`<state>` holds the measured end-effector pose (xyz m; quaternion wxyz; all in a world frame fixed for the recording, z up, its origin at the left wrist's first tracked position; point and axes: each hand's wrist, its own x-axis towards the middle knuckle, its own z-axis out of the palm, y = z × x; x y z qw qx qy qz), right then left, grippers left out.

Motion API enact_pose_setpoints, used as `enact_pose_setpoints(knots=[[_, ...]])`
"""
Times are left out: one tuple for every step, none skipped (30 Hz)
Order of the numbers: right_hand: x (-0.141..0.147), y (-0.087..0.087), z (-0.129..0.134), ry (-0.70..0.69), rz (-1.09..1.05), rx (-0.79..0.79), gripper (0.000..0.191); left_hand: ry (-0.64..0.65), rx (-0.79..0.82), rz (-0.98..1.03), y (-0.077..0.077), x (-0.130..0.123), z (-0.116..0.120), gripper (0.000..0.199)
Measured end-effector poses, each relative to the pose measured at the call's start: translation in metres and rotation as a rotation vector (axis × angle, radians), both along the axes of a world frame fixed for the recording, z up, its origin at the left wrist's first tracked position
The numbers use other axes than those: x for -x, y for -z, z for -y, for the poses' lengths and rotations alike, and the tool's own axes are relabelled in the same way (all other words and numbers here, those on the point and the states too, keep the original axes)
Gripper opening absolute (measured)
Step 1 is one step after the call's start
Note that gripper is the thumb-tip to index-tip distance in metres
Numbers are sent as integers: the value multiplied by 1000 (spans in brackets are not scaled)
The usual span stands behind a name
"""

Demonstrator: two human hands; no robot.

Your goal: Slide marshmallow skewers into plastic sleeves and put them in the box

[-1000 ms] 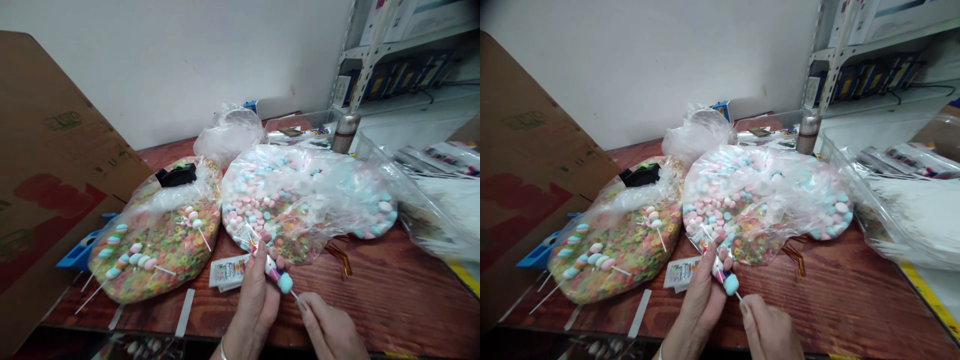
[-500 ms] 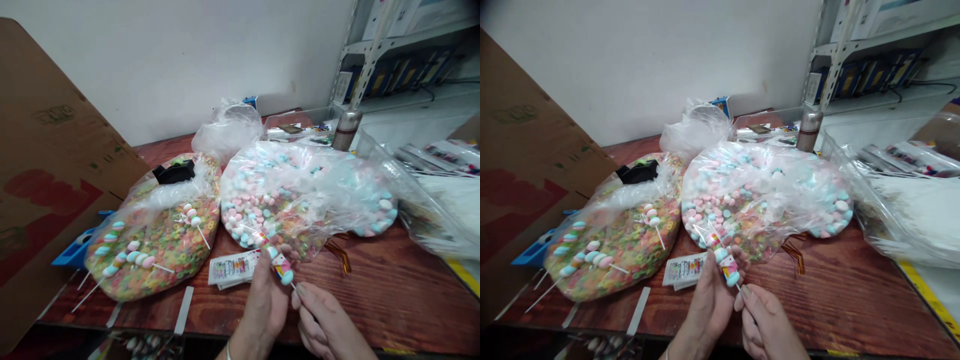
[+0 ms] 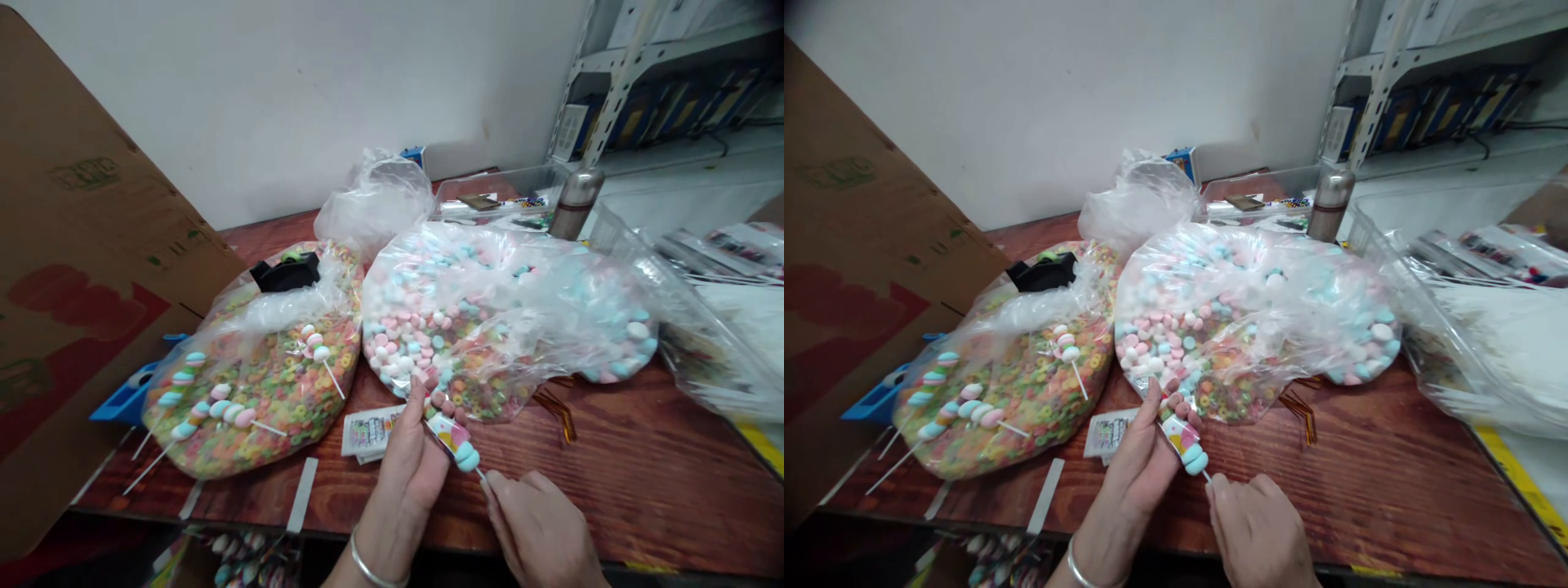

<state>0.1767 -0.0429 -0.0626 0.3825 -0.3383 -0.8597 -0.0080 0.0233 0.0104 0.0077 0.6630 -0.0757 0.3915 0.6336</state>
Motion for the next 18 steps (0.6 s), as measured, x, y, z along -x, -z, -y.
enact_pose_setpoints(knots=[[1,-1,0,-5,10,-19,17,-9,-12,1,1,0,0,23],[2,-2,0,0,10,-24,17,-24,-28,1,2,-2,0,22],[4,-3,-1,14,2,-15,17,-40,-45,-1,3,-5,1,21],[7,-4,-1,31,-10,5,17,-55,-57,-10,4,-9,2,19],[10,-4,-2,52,-30,37,15,-60,-64,-26,5,-13,4,18],[13,-4,-3,73,-57,83,14,-56,-67,-44,7,-19,7,18],[15,-4,-4,92,-91,136,12,-40,-70,-56,8,-24,10,18],[17,-4,-5,109,-131,186,12,-19,-72,-57,9,-29,13,18],[18,-4,-5,119,-169,237,14,4,-72,-48,10,-33,16,18],[18,-4,-6,126,-204,296,16,22,-73,-33,11,-36,18,18],[18,-4,-5,127,-228,370,17,34,-78,-22,12,-37,20,18],[16,-4,-4,115,-240,453,18,38,-87,-27,13,-36,21,18],[14,-3,-2,96,-249,544,18,39,-104,-50,13,-35,22,18],[12,-2,0,67,-263,641,20,42,-127,-85,14,-34,23,20],[11,-1,1,40,-287,733,23,51,-156,-122,15,-33,24,22],[10,1,3,25,-326,809,25,68,-184,-154,16,-34,26,24],[10,3,3,20,-375,875,27,88,-202,-179,18,-35,28,25],[11,5,3,25,-435,932,30,109,-204,-195,20,-38,30,26]])
